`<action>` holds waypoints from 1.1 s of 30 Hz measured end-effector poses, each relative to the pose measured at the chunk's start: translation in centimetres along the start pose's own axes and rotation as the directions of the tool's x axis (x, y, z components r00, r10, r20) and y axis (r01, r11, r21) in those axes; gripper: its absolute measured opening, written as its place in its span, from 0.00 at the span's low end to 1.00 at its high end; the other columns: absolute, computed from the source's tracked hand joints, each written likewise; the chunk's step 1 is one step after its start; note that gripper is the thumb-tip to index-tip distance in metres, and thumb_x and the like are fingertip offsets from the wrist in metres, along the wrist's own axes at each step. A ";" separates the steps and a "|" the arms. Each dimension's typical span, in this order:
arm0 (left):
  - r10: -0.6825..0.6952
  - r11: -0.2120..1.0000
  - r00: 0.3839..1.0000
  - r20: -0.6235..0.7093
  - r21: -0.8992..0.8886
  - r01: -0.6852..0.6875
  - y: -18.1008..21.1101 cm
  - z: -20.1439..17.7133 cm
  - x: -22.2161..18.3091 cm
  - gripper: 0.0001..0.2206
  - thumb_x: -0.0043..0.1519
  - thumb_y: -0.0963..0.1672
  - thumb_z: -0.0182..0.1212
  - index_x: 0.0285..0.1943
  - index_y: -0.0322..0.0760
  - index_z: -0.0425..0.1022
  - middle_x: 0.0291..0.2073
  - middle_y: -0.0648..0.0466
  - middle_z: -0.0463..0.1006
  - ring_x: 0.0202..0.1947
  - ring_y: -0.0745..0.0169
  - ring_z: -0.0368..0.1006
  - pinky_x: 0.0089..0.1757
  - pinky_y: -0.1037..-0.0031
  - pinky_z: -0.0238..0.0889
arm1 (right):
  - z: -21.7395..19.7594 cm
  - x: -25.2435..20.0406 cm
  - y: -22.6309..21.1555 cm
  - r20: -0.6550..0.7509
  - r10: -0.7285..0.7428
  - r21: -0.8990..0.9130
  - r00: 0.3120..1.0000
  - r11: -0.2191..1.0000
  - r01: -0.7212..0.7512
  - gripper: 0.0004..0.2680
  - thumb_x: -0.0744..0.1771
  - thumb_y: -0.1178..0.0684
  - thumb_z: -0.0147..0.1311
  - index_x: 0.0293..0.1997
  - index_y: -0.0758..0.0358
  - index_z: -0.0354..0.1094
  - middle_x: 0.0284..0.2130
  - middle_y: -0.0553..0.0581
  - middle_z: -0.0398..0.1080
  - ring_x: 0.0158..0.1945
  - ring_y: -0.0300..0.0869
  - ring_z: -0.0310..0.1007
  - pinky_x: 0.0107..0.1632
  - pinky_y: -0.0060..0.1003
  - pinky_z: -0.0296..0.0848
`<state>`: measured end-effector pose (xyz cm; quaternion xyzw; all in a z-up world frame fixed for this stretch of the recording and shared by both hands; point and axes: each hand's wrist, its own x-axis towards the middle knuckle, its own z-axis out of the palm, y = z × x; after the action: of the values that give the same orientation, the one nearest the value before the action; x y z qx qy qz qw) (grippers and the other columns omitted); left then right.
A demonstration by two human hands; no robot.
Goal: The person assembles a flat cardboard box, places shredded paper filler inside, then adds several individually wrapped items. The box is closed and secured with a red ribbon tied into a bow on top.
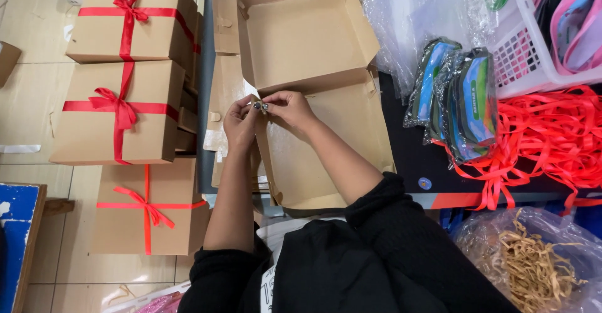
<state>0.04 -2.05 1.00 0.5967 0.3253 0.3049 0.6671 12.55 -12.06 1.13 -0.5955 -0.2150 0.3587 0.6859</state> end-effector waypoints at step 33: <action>-0.018 0.557 0.999 -0.030 0.829 0.035 1.4 3.5 0.1 0.18 0.57 0.52 0.61 0.52 0.42 0.78 0.32 0.53 0.83 0.42 0.48 0.81 0.45 0.57 0.72 | 0.7 0.6 1.3 -0.073 0.055 0.156 0.996 0.987 -0.043 0.09 0.65 0.63 0.55 0.46 0.62 0.78 0.36 0.55 0.77 0.40 0.35 0.75 0.42 0.30 0.79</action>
<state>2.81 -3.92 2.63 0.8327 0.4453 0.1112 0.3099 12.16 -11.09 -0.12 -0.5591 -0.1450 0.3679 0.7287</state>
